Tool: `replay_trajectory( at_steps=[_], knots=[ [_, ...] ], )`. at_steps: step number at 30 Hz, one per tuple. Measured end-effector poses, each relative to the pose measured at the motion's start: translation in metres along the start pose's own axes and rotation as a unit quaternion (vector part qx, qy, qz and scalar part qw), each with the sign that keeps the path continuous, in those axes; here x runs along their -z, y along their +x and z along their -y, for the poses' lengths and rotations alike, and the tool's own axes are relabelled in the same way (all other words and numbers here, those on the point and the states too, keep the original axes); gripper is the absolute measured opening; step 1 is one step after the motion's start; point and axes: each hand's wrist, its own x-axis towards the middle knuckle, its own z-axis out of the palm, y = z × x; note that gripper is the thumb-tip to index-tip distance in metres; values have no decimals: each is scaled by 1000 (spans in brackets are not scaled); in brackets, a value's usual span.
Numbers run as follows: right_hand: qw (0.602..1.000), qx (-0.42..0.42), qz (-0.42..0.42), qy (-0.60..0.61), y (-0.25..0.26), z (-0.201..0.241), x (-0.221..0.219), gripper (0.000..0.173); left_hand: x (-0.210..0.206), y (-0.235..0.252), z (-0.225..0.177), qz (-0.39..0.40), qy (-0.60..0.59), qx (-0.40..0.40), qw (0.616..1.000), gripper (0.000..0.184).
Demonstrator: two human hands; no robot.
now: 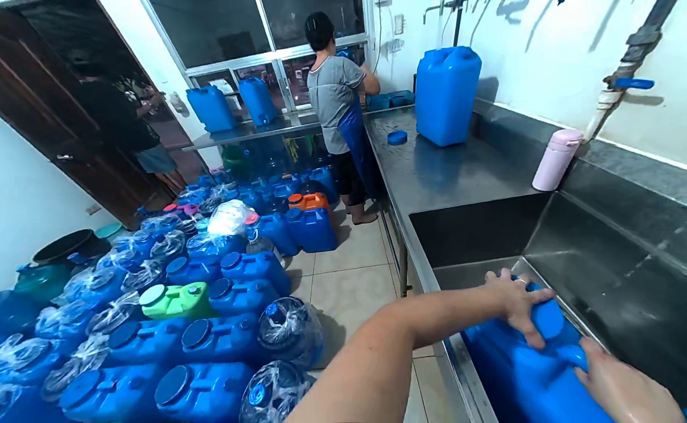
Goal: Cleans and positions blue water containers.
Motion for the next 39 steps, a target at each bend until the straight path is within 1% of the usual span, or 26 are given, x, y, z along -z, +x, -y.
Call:
replay_trajectory(
  at_steps=[2,4,5,7,9,11,12,13,14,15,17,19,21,23,24,25,27,28,32,33,35,36,37,39],
  knots=[
    [1000,-9,-2,1,-2,2,-4,49,-4,-3,-14,-8,-20,99,995,116],
    [1000,-10,1,-5,-2,3,-5,48,1,-9,-24,-15,-43,170,984,120],
    [1000,-9,3,-9,-3,4,-4,48,5,-16,-23,-20,-62,184,981,116],
    [1000,-6,8,-21,-6,3,-4,47,11,-32,-12,-19,-126,189,974,100],
    [1000,-2,8,-21,-9,3,-5,48,20,-48,0,22,-117,178,977,96],
    [1000,12,-2,-15,-12,3,-6,48,31,-58,2,63,-29,142,988,92],
    [1000,16,-5,-12,-14,3,-6,47,32,-59,-1,64,29,97,993,88],
    [1000,20,-7,-10,-16,3,-7,47,32,-57,-4,67,79,41,994,91],
    [1000,25,-10,-7,-19,3,-6,47,29,-50,-8,74,102,-10,992,100],
    [1000,27,-13,-1,-22,4,-6,47,24,-42,-13,80,94,-50,991,104],
    [1000,19,-9,2,-25,6,-6,47,14,-25,-17,75,87,-82,990,101],
    [1000,11,-14,1,-23,5,-7,47,9,-14,-19,56,98,-69,991,97],
    [1000,9,-15,0,-21,6,-8,47,7,-11,-24,47,87,-5,995,98],
    [1000,6,-13,-2,-17,4,-7,46,6,-10,-29,37,63,75,995,107],
    [1000,0,-11,-3,-16,4,-6,47,7,-12,-30,26,36,108,993,109],
    [1000,-3,-12,-3,-16,4,-7,47,8,-17,-27,12,6,125,992,107],
    [1000,-9,-6,-10,-15,4,-8,48,9,-30,-13,-14,-79,134,988,96],
    [1000,-14,-1,-14,-15,4,-7,47,7,-35,-5,-19,-120,139,983,94],
    [1000,-7,-2,-2,-13,4,-6,47,6,-73,14,11,-204,162,965,95],
    [1000,-6,-4,-2,-12,3,-7,47,6,-84,14,30,-194,159,968,96],
    [1000,-5,0,-6,-12,2,-7,48,15,-95,7,68,-98,131,984,92],
    [1000,-6,0,-6,-11,3,-6,47,20,-94,3,63,-37,101,992,86],
    [1000,-8,0,-6,-11,3,-7,47,23,-87,0,48,17,60,997,85],
    [1000,-10,3,-2,-15,4,-7,48,23,-63,-3,34,72,-22,997,100]
  ],
)
